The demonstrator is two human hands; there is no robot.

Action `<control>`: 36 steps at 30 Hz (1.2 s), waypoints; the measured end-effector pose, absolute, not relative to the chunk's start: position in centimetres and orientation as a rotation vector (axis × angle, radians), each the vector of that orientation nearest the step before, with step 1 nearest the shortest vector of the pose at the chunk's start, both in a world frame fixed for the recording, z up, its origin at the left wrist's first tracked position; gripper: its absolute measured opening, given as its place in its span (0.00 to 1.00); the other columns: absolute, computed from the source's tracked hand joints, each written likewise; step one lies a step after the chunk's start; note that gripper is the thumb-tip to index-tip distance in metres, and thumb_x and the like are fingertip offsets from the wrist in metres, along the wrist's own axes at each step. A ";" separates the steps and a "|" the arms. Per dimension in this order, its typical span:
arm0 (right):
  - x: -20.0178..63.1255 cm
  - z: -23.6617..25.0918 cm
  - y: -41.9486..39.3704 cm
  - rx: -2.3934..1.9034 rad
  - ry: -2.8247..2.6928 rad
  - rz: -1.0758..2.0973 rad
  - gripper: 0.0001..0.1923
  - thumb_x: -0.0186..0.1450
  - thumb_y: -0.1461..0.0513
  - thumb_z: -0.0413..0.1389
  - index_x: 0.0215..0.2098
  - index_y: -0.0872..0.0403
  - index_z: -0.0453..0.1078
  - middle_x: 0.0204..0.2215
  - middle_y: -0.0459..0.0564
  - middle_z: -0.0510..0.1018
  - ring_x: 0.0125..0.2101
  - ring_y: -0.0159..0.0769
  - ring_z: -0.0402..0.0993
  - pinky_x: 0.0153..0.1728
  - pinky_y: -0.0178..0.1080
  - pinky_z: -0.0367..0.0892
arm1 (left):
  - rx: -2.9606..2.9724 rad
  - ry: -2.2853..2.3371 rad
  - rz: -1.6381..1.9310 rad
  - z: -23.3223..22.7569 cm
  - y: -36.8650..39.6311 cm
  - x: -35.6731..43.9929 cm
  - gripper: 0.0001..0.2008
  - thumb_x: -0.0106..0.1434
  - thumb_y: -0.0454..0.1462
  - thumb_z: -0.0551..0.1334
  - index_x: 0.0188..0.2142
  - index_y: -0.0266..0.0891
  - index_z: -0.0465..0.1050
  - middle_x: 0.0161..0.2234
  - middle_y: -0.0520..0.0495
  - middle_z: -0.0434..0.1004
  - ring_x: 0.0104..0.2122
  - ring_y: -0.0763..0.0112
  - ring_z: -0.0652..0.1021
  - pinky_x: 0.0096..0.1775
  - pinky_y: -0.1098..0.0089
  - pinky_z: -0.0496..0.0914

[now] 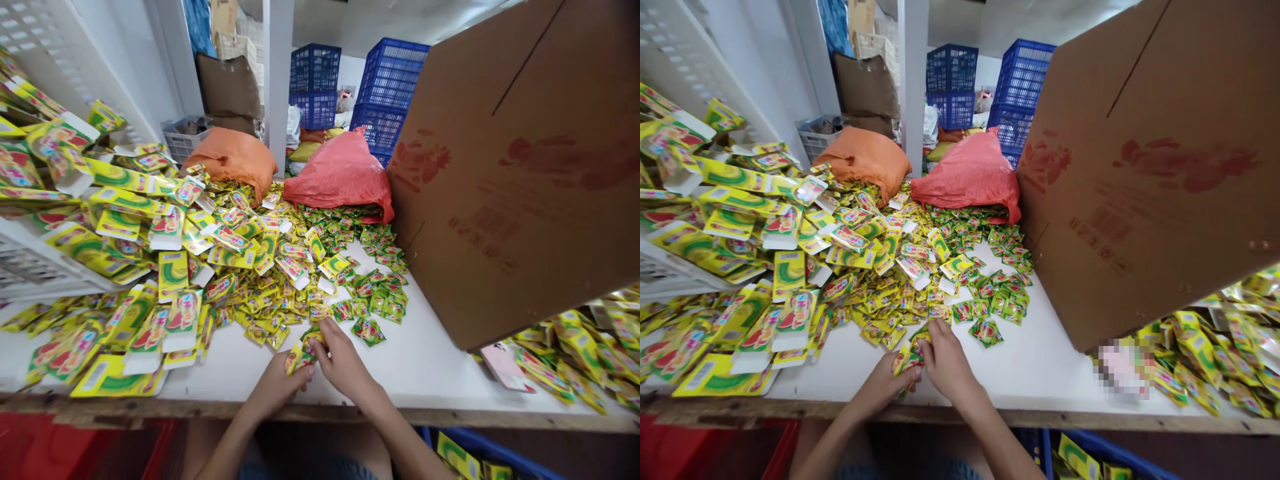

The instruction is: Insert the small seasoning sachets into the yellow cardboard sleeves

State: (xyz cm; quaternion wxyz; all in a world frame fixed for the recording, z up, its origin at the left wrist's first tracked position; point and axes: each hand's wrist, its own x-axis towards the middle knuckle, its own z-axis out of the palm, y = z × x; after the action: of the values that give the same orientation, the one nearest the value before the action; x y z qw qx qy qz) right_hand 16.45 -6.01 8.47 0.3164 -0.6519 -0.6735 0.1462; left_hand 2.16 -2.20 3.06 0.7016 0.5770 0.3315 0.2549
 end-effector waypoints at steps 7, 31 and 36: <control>15.7 9.7 -5.5 -1.610 -1.952 0.367 0.07 0.61 0.68 0.49 0.34 0.53 0.66 0.34 0.51 0.68 0.38 0.40 0.65 0.39 0.41 0.63 | 1.198 0.752 0.578 3.5 -2.2 2.2 0.16 0.52 0.46 0.63 0.29 0.33 0.68 0.21 0.48 0.72 0.21 0.69 0.73 0.26 0.72 0.66; 16.3 9.4 -5.9 -1.606 -1.981 0.532 0.11 0.64 0.58 0.51 0.30 0.50 0.74 0.43 0.51 0.70 0.48 0.42 0.61 0.46 0.45 0.56 | 1.219 0.592 0.853 3.2 -2.1 2.2 0.20 0.53 0.36 0.64 0.46 0.36 0.65 0.43 0.45 0.72 0.44 0.62 0.70 0.47 0.68 0.64; 16.3 8.4 -6.6 -1.633 -1.999 0.612 0.14 0.64 0.57 0.50 0.27 0.52 0.73 0.39 0.52 0.73 0.49 0.45 0.61 0.47 0.47 0.56 | 1.272 0.592 0.805 2.8 -2.1 2.3 0.18 0.55 0.36 0.62 0.45 0.37 0.65 0.42 0.45 0.72 0.45 0.61 0.70 0.49 0.64 0.63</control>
State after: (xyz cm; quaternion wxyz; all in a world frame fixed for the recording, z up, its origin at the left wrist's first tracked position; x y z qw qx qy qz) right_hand 16.29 -6.56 8.39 0.2418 -0.5974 -0.7312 0.2238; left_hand 2.26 -2.14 2.80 0.6903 0.5691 0.2648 0.3599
